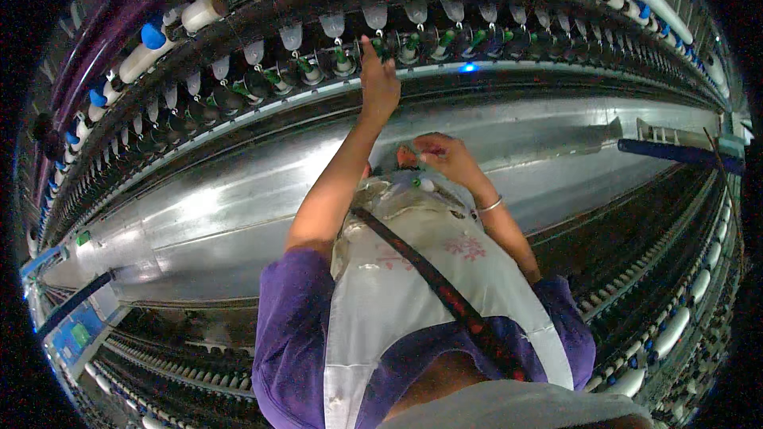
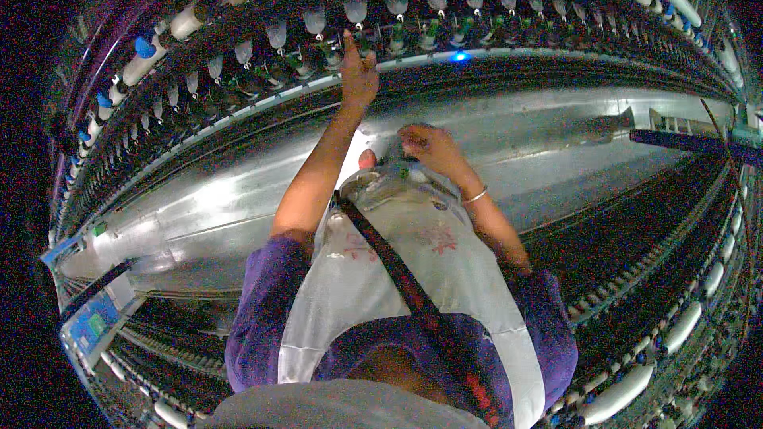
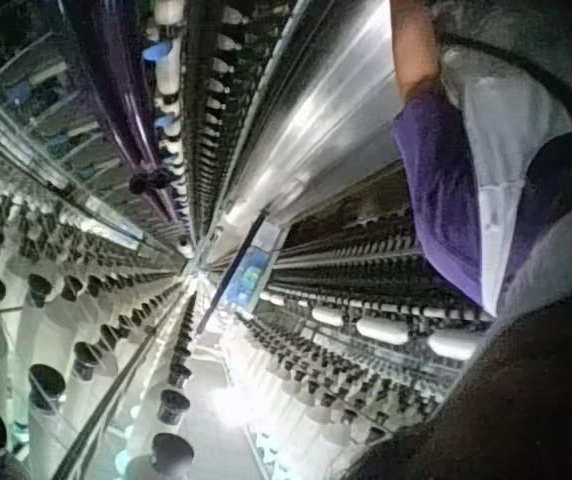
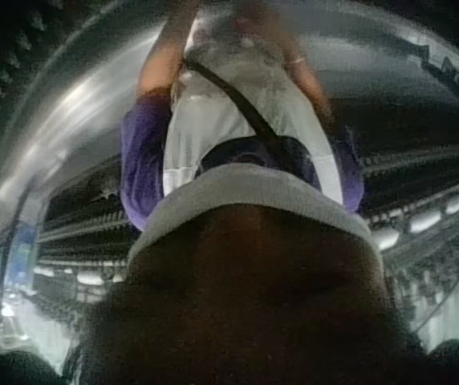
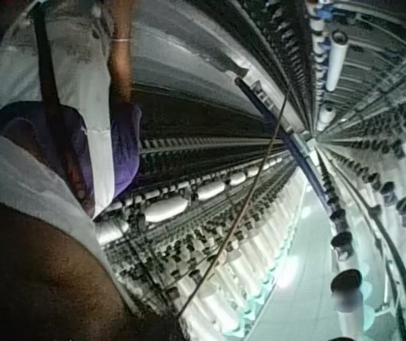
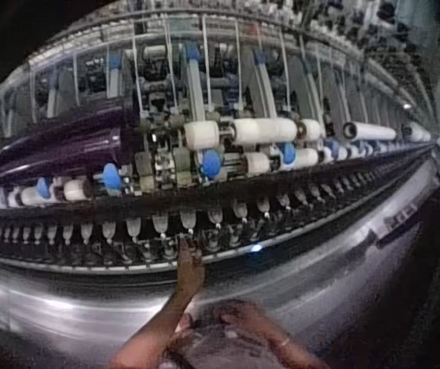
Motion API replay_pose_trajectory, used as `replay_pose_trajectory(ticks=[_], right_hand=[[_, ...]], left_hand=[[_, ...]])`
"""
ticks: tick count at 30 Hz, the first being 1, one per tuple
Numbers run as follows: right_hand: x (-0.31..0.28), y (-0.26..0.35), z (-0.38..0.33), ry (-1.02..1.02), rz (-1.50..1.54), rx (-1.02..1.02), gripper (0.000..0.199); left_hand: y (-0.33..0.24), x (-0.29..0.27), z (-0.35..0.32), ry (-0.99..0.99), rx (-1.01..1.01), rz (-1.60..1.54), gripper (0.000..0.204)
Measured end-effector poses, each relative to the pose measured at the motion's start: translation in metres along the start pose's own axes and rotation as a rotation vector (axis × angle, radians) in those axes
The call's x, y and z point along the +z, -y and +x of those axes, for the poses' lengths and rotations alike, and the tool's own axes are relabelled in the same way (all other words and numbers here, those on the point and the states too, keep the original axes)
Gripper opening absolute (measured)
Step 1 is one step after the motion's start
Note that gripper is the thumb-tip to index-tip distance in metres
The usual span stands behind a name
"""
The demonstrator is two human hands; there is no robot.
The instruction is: The person repairs a spinning machine by removing empty bobbins, inserting new ones, and threading the yarn through guides. They also use a green marker to mark components and handle a purple bobbin holder.
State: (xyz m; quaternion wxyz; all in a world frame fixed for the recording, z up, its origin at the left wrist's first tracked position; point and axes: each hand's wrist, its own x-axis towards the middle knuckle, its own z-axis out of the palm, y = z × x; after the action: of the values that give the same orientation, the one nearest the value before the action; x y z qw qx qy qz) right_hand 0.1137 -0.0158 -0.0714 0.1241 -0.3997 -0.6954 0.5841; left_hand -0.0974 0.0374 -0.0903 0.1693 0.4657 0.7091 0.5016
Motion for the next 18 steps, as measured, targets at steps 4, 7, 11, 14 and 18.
replay_pose_trajectory(ticks=[4,7,11,14,18], right_hand=[[0.0,0.003,-0.008,-0.023,-0.049,-0.026,0.029],[0.004,0.001,-0.015,-0.035,-0.024,-0.102,0.025],[0.007,-0.007,-0.018,0.018,-0.017,-0.057,0.027],[0.006,-0.002,-0.012,0.081,0.06,-0.001,0.027],[0.005,0.037,0.0,0.13,-0.032,-0.127,0.018]], left_hand=[[0.029,0.04,0.043,-0.131,-0.027,-0.167,0.046],[0.022,0.036,0.053,-0.158,0.009,-0.329,0.029],[-0.047,-0.024,0.056,-0.203,0.297,-0.29,0.028],[-0.093,-0.099,0.049,-0.318,0.16,-0.654,0.011],[-0.092,-0.184,0.046,-0.09,-0.344,-1.432,0.022]])
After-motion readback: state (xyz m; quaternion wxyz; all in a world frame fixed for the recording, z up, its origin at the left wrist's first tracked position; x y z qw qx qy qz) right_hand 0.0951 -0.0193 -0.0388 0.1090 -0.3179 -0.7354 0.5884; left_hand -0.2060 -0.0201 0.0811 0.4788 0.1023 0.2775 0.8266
